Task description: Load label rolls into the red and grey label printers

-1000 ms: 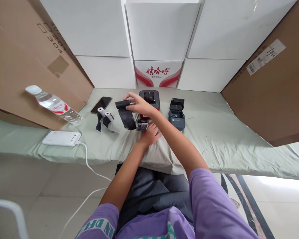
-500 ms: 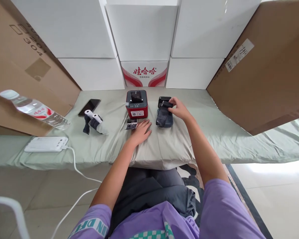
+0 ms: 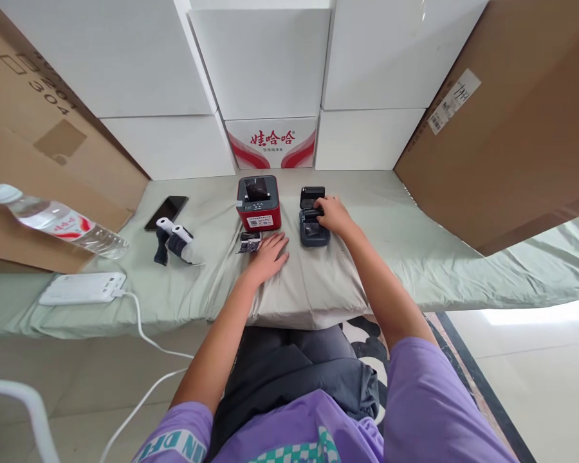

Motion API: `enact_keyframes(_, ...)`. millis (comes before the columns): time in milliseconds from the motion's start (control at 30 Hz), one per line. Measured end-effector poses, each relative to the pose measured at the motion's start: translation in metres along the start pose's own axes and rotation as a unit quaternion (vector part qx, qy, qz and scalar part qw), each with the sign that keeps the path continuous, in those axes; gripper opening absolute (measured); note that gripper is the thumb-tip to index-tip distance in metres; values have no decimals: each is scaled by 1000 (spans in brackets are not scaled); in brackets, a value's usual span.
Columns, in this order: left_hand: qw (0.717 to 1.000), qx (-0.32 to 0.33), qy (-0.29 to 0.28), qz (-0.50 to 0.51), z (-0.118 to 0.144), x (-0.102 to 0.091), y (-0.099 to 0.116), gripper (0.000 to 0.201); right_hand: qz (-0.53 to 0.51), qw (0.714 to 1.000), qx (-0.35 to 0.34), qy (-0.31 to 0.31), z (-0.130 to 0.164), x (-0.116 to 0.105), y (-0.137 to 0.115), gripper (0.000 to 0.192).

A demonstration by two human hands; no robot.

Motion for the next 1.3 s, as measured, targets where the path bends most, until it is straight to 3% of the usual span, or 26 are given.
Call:
enact_keyframes(100,1000,0,2,0,0,1,-1,56,-11,1000,17,15,3,-4,-4,38)
enact_keyframes(333,1000,1,5,0,0,0,0,54,-95,995,-17,28,33,-14,-13,29)
enact_keyframes(500,1000,2,4,-3,1,-2,0,55,-109,988,-100,33,67,-12,-18,34)
enact_keyframes(700,1000,3,13,3,2,-2,0,54,-82,978,-134,140,93,7,-22,30)
enact_keyframes(833,1000,8,15,2,1,0,-2,55,-90,969,-149,177,102,9,-31,28)
enact_keyframes(933,1000,10,13,6,0,2,-4,56,-135,950,-139,243,91,-5,-32,38)
enact_keyframes(1033,1000,12,18,7,0,3,-5,55,-154,951,-77,258,52,-22,-28,47)
enact_keyframes(1167,1000,14,15,6,0,1,-4,54,-74,991,-13,114,-9,-29,-30,57)
enact_keyframes(1233,1000,15,14,6,1,0,-4,54,-32,998,5,54,-24,-27,-34,61)
enact_keyframes(1300,1000,15,17,5,1,0,-4,53,-8,999,12,36,-23,-24,-41,58)
Point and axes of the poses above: each hand's wrist, its own z-axis away from the middle knuckle, its own x-axis out of the palm, y = z × x, the point moved 1 cm from there along -z, towards the middle knuckle, and after that the axes turned 8 degrees about -z, right-handed, at the moved point
